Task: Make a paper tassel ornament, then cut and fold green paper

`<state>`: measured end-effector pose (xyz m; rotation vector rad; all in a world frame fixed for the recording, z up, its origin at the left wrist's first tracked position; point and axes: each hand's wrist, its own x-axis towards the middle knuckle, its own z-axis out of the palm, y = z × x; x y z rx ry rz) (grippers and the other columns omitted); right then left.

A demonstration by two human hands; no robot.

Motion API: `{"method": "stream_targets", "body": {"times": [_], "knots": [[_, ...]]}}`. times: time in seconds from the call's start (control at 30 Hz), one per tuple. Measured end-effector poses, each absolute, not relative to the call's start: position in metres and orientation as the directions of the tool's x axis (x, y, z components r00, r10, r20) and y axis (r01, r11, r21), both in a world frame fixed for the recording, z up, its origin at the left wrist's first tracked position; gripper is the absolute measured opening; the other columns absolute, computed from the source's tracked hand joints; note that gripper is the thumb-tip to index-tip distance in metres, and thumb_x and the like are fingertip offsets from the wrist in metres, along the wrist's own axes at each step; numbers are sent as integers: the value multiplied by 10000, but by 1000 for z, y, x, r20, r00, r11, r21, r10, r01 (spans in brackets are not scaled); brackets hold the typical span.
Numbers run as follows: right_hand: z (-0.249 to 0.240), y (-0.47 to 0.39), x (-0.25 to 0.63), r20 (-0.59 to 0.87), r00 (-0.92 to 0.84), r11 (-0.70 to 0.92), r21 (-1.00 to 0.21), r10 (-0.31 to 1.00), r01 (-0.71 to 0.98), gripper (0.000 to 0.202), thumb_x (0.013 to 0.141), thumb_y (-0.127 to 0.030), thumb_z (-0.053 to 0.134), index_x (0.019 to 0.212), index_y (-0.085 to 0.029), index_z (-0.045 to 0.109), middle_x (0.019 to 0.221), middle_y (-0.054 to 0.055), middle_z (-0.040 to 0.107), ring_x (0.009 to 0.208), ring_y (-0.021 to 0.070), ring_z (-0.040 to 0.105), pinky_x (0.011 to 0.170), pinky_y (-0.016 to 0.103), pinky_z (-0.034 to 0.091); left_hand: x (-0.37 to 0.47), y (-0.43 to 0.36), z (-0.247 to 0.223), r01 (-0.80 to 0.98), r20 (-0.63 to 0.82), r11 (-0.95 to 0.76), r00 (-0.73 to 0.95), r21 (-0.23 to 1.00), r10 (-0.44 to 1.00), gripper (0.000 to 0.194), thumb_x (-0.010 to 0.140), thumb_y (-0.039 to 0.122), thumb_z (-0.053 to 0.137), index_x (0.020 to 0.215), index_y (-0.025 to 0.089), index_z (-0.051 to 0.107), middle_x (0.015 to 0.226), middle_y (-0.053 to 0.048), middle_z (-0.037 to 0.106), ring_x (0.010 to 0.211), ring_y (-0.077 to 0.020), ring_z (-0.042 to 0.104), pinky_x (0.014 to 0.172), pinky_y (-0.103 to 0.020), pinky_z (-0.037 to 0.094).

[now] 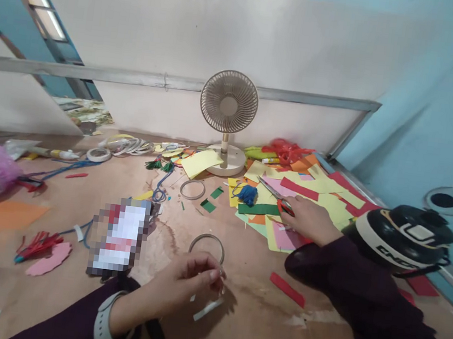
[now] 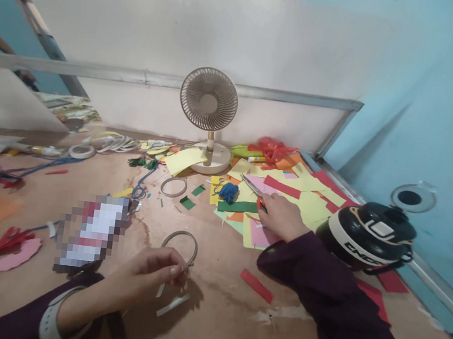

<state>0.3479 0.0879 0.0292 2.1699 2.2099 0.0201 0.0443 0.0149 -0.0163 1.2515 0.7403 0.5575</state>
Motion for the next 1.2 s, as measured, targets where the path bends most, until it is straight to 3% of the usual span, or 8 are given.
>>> {"method": "stream_targets", "body": {"times": [0.17,0.47,0.63,0.8,0.9,1.0,1.1,1.2], "knots": [[38,90,365,-156,-2,10,51,988,999,392,814,-507,462,948,-173,617,953,125,652,852,273,619,568,288,355,50,11,-21,37,-220,265,673,963,706,363,830,499,631,810,137,606,749,-28,628,709,-126,560,696,-258,431],[32,102,393,-247,25,-9,67,969,998,419,724,-321,575,1115,-171,586,1018,112,663,883,250,622,602,270,366,52,7,-29,56,-228,255,658,965,717,433,795,557,642,816,126,613,744,-41,622,717,-137,557,705,-270,425],[26,104,399,-153,70,-51,124,986,991,472,743,-220,562,1210,-161,548,1075,133,653,962,284,606,645,297,379,55,6,-29,38,-255,306,651,951,715,430,772,554,670,806,129,608,743,-39,613,720,-144,562,716,-280,435],[34,102,395,36,144,-148,178,989,973,376,857,-133,389,1195,-117,554,1121,198,612,1052,310,562,709,329,389,55,6,-30,33,-232,281,657,959,717,425,793,550,651,786,127,610,725,-36,609,704,-138,557,701,-271,437],[38,91,379,-2,44,-43,155,999,987,302,876,-246,435,1107,-151,606,1097,161,631,1003,280,585,703,304,404,54,5,-34,30,-240,295,661,955,711,390,806,516,653,791,128,606,740,-39,616,713,-143,575,704,-277,447],[32,69,352,-118,-103,117,120,988,986,326,797,-448,556,946,-175,654,961,118,667,837,253,623,637,286,415,53,4,-35,24,-243,300,652,954,719,387,805,512,656,808,129,607,745,-39,621,711,-142,580,701,-275,451],[20,49,329,-99,-122,137,159,988,978,396,765,-387,557,1010,-86,636,1014,199,636,904,321,610,664,338,438,55,3,-34,19,-261,327,649,945,714,400,792,526,663,814,130,610,747,-43,628,712,-148,588,707,-284,457],[12,42,323,-71,-108,121,217,992,969,338,772,-277,516,1013,-68,627,1005,203,629,916,327,610,679,359,453,56,3,-32,8,-264,341,649,940,713,397,787,520,671,790,128,611,745,-47,631,714,-152,594,717,-292,456]]}}
